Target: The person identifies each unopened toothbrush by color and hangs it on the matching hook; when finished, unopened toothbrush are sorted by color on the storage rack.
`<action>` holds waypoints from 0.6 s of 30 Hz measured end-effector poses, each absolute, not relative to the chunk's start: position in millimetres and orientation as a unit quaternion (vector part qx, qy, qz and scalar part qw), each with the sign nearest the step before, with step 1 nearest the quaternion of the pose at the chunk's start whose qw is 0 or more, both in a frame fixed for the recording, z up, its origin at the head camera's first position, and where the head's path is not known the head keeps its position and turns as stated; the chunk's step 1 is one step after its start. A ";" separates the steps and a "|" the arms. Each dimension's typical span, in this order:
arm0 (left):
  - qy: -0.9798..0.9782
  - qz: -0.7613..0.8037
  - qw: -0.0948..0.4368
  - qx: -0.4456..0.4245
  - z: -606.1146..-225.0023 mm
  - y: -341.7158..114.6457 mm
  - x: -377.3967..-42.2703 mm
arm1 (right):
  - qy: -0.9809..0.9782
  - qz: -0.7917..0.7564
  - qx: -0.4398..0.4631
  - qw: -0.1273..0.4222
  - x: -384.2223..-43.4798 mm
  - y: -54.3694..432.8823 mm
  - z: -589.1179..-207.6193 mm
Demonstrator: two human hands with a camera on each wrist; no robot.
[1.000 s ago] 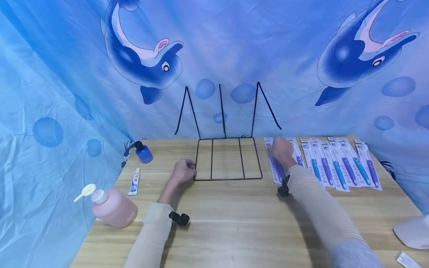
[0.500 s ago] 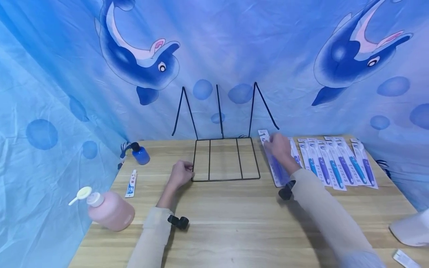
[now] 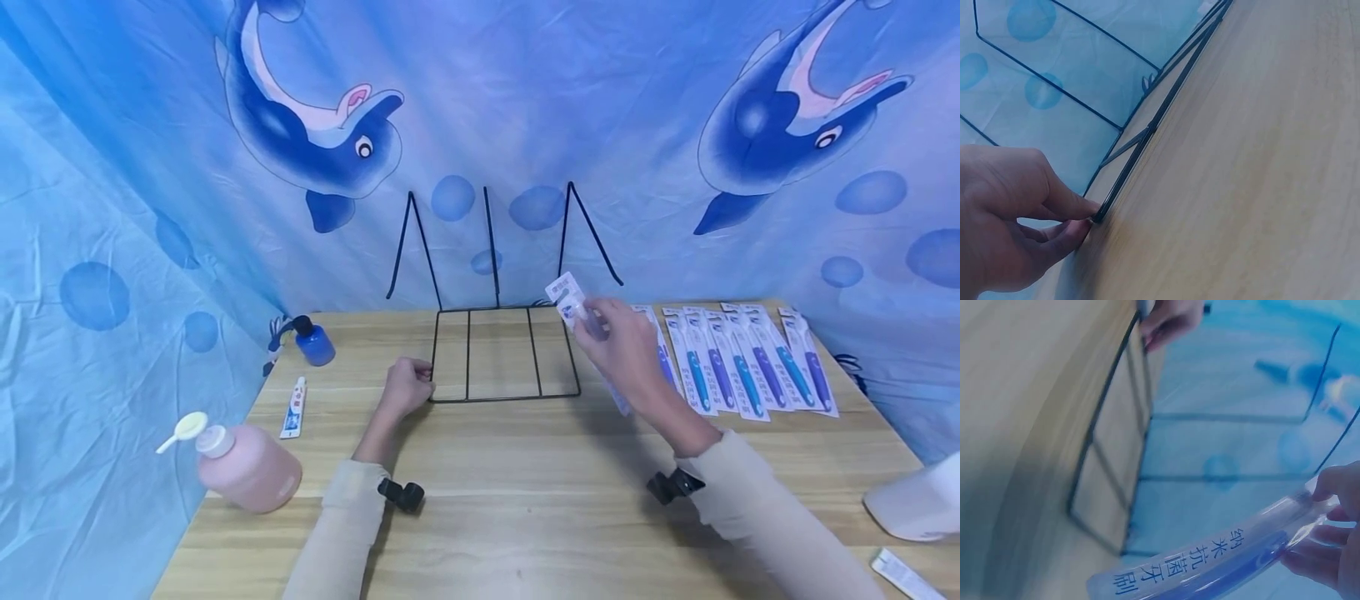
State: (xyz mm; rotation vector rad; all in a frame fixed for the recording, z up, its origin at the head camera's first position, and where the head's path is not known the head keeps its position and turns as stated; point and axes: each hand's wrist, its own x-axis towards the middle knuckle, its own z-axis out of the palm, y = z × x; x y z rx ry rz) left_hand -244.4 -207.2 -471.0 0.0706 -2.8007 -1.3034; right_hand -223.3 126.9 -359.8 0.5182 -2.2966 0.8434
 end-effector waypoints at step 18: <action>-0.893 -0.447 0.042 0.020 -477.2 -209.0 -243.4 | -0.764 0.317 0.355 0.435 -176.1 80.7 -318.2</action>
